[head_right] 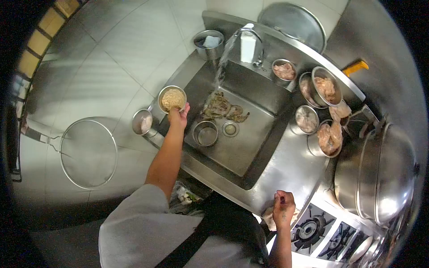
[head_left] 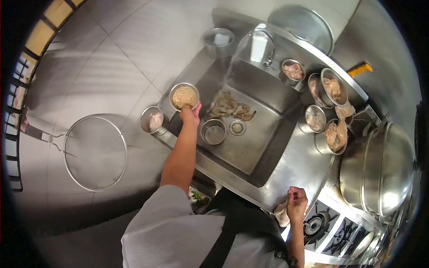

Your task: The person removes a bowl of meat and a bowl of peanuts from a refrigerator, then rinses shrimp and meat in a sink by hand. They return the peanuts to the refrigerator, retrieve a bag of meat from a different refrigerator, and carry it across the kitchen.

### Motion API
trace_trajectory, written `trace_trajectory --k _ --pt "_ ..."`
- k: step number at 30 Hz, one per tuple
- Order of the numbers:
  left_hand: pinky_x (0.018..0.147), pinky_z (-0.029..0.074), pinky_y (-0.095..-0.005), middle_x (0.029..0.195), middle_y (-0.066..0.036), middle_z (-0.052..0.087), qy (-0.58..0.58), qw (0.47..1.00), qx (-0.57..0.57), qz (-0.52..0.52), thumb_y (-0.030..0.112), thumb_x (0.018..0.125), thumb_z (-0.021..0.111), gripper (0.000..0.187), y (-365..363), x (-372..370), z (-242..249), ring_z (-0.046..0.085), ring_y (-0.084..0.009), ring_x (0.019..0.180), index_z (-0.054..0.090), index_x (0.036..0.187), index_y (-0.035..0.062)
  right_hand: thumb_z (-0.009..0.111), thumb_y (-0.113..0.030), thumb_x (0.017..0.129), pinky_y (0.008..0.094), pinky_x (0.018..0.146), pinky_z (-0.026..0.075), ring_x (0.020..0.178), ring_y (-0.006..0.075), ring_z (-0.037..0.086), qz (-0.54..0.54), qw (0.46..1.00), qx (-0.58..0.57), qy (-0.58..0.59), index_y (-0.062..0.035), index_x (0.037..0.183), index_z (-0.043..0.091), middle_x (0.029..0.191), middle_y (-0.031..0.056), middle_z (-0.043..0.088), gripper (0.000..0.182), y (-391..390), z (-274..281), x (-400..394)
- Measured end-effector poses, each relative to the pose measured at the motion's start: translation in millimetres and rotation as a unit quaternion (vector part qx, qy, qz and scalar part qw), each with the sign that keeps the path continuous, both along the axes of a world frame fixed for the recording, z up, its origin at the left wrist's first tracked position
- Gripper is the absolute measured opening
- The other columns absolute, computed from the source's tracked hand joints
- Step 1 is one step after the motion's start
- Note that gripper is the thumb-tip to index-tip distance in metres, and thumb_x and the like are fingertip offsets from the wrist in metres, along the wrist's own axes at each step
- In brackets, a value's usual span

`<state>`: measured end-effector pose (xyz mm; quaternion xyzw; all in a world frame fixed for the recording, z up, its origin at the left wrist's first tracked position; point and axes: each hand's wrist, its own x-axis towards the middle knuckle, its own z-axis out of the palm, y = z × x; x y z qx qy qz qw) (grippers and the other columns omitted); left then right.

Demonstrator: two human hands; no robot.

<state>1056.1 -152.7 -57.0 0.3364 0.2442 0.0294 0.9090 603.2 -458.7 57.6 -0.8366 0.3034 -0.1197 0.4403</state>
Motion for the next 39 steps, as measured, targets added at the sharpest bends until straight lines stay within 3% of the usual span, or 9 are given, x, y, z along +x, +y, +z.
trace_trajectory --k 3,8,10,12,17,21,23,27,39 --pt "0.087 0.051 -0.0512 0.121 -0.021 0.048 0.008 0.997 0.026 -0.070 -0.003 0.076 0.040 0.055 -37.0 -49.7 24.3 0.056 -0.0382 0.106 0.035 0.131 -0.0015 0.062 -0.004 0.086 0.0266 0.066 0.049 0.071 0.0164 0.060 0.035 0.996 -0.077 -0.031 0.0029 0.095 0.063 0.083 0.0109 0.061 0.011 3.1 17.5 7.8" --pt "0.082 0.051 -0.0382 0.115 -0.014 0.050 -0.055 0.944 0.137 -0.294 -0.007 0.070 0.044 0.068 -97.2 -105.5 66.0 0.055 -0.0277 0.107 0.031 0.135 0.0039 0.064 -0.003 0.081 0.0368 0.068 0.052 0.079 0.0338 0.063 0.204 0.963 -0.094 -0.148 -0.0033 0.101 0.064 0.091 0.0154 0.063 0.019 24.4 85.4 86.5" --pt "0.086 0.046 -0.0324 0.119 -0.012 0.049 -0.075 0.909 0.127 -0.390 -0.005 0.068 0.047 0.069 -117.3 -129.1 96.6 0.052 -0.0226 0.107 0.034 0.135 0.0028 0.064 -0.005 0.082 0.0388 0.068 0.051 0.081 0.0356 0.062 0.293 0.931 -0.143 -0.163 -0.0035 0.098 0.064 0.092 0.0161 0.063 0.016 21.2 100.2 125.7" --pt "0.090 0.042 -0.0322 0.119 -0.012 0.049 -0.123 0.880 0.171 -0.426 -0.004 0.068 0.048 0.066 -133.9 -137.8 101.9 0.051 -0.0224 0.107 0.037 0.133 0.0012 0.062 -0.003 0.085 0.0335 0.068 0.050 0.077 0.0267 0.063 0.314 0.924 -0.114 -0.185 -0.0009 0.101 0.064 0.087 0.0134 0.064 0.016 15.1 102.7 158.0" --pt "0.098 0.035 -0.0308 0.123 -0.013 0.049 -0.172 0.841 0.191 -0.476 0.003 0.068 0.052 0.059 -153.5 -160.6 140.3 0.045 -0.0213 0.117 0.042 0.126 -0.0029 0.058 -0.008 0.087 0.0357 0.068 0.050 0.075 0.0296 0.064 0.235 0.956 -0.041 -0.173 -0.0009 0.096 0.064 0.086 0.0155 0.065 0.013 0.3 114.4 146.4" --pt "0.094 0.043 -0.0358 0.117 -0.017 0.055 -0.226 0.823 0.325 -0.406 0.009 0.071 0.050 0.054 -159.8 -167.1 136.3 0.054 -0.0257 0.108 0.044 0.124 -0.0044 0.061 -0.015 0.090 0.0280 0.060 0.047 0.064 0.0129 0.057 0.056 0.991 0.081 -0.087 0.0027 0.095 0.063 0.073 0.0103 0.062 0.018 -14.1 81.3 80.4" --pt "0.083 0.052 -0.0431 0.102 -0.020 0.061 -0.038 0.793 0.048 -0.606 0.016 0.075 0.044 0.051 -152.6 -161.1 126.5 0.062 -0.0313 0.091 0.047 0.120 -0.0065 0.065 -0.018 0.087 0.0295 0.061 0.048 0.064 0.0175 0.060 0.053 0.998 0.033 -0.015 0.0023 0.095 0.063 0.076 0.0117 0.063 0.022 -25.1 45.1 35.4" --pt "0.075 0.055 -0.0496 0.093 -0.022 0.062 0.064 0.817 -0.034 -0.572 0.020 0.076 0.042 0.047 -156.4 -186.7 85.8 0.063 -0.0354 0.078 0.050 0.114 -0.0072 0.069 -0.018 0.082 0.0344 0.067 0.050 0.077 0.0269 0.063 0.084 0.989 -0.121 0.026 0.0014 0.099 0.062 0.086 0.0163 0.062 0.027 -30.4 19.0 -56.9" --pt "0.080 0.052 -0.0563 0.099 -0.022 0.057 -0.001 0.900 -0.029 -0.434 0.006 0.075 0.038 0.036 -218.9 -379.4 110.6 0.059 -0.0364 0.082 0.048 0.106 -0.0076 0.066 -0.013 0.082 0.0336 0.063 0.048 0.075 0.0265 0.063 0.034 0.997 0.014 -0.066 -0.0005 0.092 0.061 0.085 0.0143 0.061 0.017 -79.0 12.0 -237.9"
